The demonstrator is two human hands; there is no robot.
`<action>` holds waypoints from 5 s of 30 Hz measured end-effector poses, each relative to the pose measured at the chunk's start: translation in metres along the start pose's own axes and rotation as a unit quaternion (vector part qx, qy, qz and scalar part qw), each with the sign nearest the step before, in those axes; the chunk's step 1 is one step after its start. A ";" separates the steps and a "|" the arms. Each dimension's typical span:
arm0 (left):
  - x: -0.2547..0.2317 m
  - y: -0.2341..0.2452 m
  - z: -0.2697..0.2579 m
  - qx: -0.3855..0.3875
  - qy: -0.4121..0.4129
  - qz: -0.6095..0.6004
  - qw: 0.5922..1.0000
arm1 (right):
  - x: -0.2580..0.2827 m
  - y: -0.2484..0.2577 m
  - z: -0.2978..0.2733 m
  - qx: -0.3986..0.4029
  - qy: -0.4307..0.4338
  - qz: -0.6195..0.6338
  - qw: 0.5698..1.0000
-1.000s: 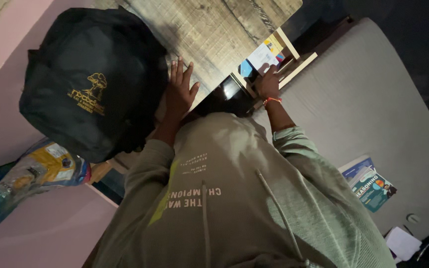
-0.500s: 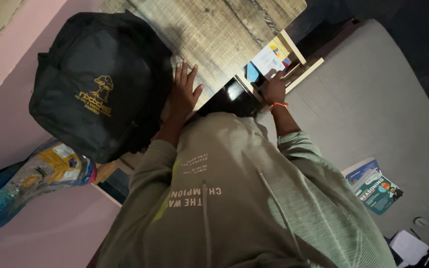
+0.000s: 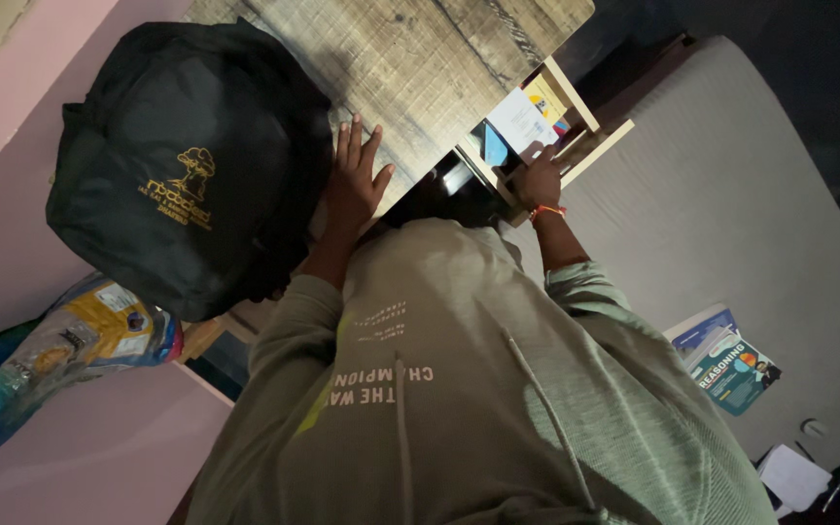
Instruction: The person opens a drawer and removes various items including papers, pens, and books, placing them on the table. The person then closes the drawer.
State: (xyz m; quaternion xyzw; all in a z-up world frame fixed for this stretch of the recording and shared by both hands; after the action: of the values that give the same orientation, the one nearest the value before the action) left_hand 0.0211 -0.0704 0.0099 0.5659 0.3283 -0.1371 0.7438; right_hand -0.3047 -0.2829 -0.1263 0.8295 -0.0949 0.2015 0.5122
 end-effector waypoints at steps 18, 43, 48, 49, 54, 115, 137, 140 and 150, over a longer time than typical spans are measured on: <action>-0.004 -0.004 0.001 -0.006 -0.011 0.033 0.999 | -0.022 0.015 0.049 -0.083 -0.030 0.054 0.995; -0.019 0.007 0.007 0.001 -0.007 0.062 0.998 | 0.086 0.218 -0.053 -0.106 0.066 0.412 0.903; -0.023 0.013 0.006 -0.006 -0.009 0.039 0.999 | 0.170 0.245 -0.069 -0.100 0.209 0.445 0.865; -0.024 0.014 0.006 -0.008 -0.010 0.041 0.999 | 0.184 0.232 -0.063 -0.075 0.200 0.480 0.851; -0.024 0.018 0.007 -0.014 0.001 0.003 1.000 | 0.227 0.124 -0.012 0.045 0.071 0.565 0.820; -0.014 -0.017 0.023 0.058 -0.013 0.036 0.998 | 0.000 0.002 0.020 0.000 -0.164 0.695 0.700; -0.002 -0.015 0.015 0.006 0.046 -0.035 0.998 | 0.178 0.044 -0.037 0.197 0.073 0.557 0.803; -0.001 -0.013 0.004 -0.048 0.069 -0.060 0.995 | 0.203 0.011 -0.029 0.247 0.069 0.562 0.786; 0.000 -0.003 -0.016 -0.132 0.081 -0.037 0.987 | 0.242 -0.081 0.011 0.343 0.065 0.524 0.777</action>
State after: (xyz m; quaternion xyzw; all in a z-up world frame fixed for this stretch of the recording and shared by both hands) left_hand 0.0141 -0.0565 0.0059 0.4592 0.4234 -0.0735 0.7775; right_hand -0.0545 -0.2441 -0.0916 0.7570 -0.4066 0.5113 0.0141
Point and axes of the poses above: each hand's wrist, its own z-axis towards the middle knuckle, its own y-axis out of the back of the hand, x = y × z, the point moved 8 cm from there along z, towards the middle knuckle, and after that the axes turned 1 degree about -y, right-handed, at the moved point
